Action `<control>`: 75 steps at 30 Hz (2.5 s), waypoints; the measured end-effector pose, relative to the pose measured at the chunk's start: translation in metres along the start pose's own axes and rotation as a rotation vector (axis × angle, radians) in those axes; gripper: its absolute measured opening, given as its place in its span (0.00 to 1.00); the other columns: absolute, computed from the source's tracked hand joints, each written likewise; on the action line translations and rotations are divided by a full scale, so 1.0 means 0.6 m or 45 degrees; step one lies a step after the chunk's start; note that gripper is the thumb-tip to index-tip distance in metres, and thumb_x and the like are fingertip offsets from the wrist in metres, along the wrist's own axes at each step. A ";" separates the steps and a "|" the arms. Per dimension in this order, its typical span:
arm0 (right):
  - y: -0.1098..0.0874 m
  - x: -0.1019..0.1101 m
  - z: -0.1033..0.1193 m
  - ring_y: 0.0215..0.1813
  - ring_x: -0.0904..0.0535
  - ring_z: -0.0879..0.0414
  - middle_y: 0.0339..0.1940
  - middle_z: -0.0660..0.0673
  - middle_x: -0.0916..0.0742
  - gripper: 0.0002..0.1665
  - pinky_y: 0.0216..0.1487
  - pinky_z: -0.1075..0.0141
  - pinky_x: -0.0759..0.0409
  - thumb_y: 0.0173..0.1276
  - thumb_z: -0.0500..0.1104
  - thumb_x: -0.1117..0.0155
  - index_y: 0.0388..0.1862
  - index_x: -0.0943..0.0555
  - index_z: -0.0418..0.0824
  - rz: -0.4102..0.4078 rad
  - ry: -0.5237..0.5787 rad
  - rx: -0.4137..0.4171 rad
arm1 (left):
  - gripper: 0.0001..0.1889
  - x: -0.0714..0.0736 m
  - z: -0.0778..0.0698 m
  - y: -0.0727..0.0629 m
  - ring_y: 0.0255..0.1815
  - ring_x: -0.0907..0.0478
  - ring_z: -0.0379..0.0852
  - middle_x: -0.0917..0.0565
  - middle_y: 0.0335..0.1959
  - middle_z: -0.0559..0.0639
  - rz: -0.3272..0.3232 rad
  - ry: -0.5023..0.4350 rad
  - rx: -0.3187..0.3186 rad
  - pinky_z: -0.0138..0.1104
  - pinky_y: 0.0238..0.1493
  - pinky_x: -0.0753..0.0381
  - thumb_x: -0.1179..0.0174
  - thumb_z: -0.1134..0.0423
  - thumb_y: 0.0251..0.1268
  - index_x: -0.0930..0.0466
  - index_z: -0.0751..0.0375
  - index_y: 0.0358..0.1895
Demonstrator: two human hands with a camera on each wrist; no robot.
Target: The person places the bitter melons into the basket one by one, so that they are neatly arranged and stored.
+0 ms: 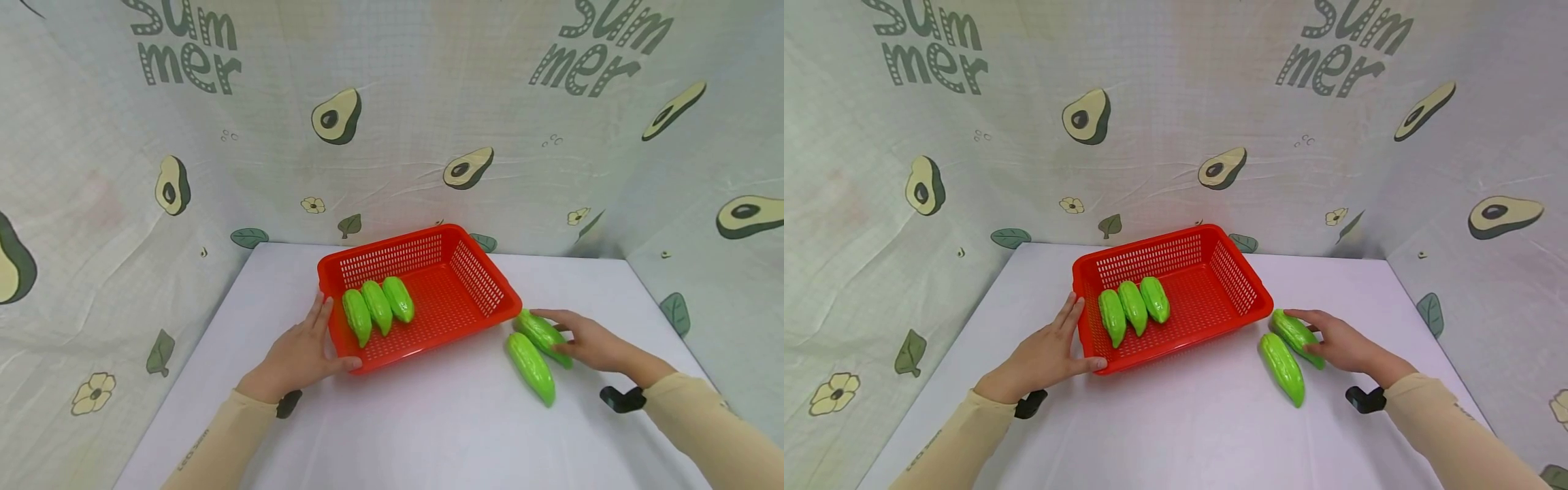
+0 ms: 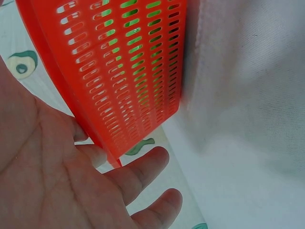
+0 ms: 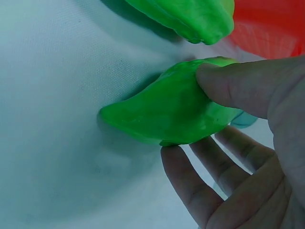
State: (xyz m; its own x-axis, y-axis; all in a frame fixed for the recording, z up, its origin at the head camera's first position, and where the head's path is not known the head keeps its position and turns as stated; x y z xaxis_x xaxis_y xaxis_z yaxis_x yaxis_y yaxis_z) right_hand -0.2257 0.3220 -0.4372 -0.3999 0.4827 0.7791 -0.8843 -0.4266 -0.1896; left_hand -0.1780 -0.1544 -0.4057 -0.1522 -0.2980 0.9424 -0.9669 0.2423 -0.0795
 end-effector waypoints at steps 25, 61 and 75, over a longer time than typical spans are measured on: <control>-0.004 0.000 0.001 0.71 0.39 0.28 0.72 0.31 0.29 0.33 0.62 0.34 0.32 0.67 0.31 0.37 0.72 0.27 0.44 0.108 -0.120 -0.047 | 0.65 -0.004 0.003 0.002 0.62 0.26 0.66 0.57 0.81 0.62 -0.012 -0.001 -0.008 0.53 0.54 0.20 0.42 0.21 0.50 0.55 0.66 0.80; -0.022 0.054 0.000 0.67 0.35 0.27 0.73 0.30 0.32 0.40 0.55 0.36 0.25 0.64 0.36 0.29 0.75 0.32 0.43 -0.054 -0.145 -0.012 | 0.67 -0.005 0.006 0.001 0.64 0.28 0.66 0.58 0.81 0.61 -0.002 -0.023 0.013 0.53 0.57 0.22 0.41 0.20 0.47 0.56 0.64 0.80; -0.013 0.132 0.055 0.59 0.27 0.33 0.68 0.32 0.29 0.39 0.50 0.42 0.19 0.64 0.34 0.29 0.74 0.31 0.42 -0.096 -0.231 0.066 | 0.67 -0.002 0.003 -0.001 0.64 0.28 0.66 0.57 0.81 0.61 0.012 -0.010 0.013 0.53 0.56 0.22 0.42 0.20 0.47 0.56 0.64 0.80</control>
State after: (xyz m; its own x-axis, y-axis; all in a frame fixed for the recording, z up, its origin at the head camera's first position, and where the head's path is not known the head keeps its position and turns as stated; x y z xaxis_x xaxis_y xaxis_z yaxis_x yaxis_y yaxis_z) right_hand -0.2426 0.3381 -0.3541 -0.2786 0.3708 0.8859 -0.8947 -0.4356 -0.0990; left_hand -0.1776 -0.1561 -0.4073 -0.1630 -0.3026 0.9391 -0.9674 0.2359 -0.0919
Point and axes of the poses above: each hand's wrist, its own y-axis towards the middle knuckle, its own x-axis out of the back of the hand, z = x × y, the point moved 7 cm from there along y, towards the middle knuckle
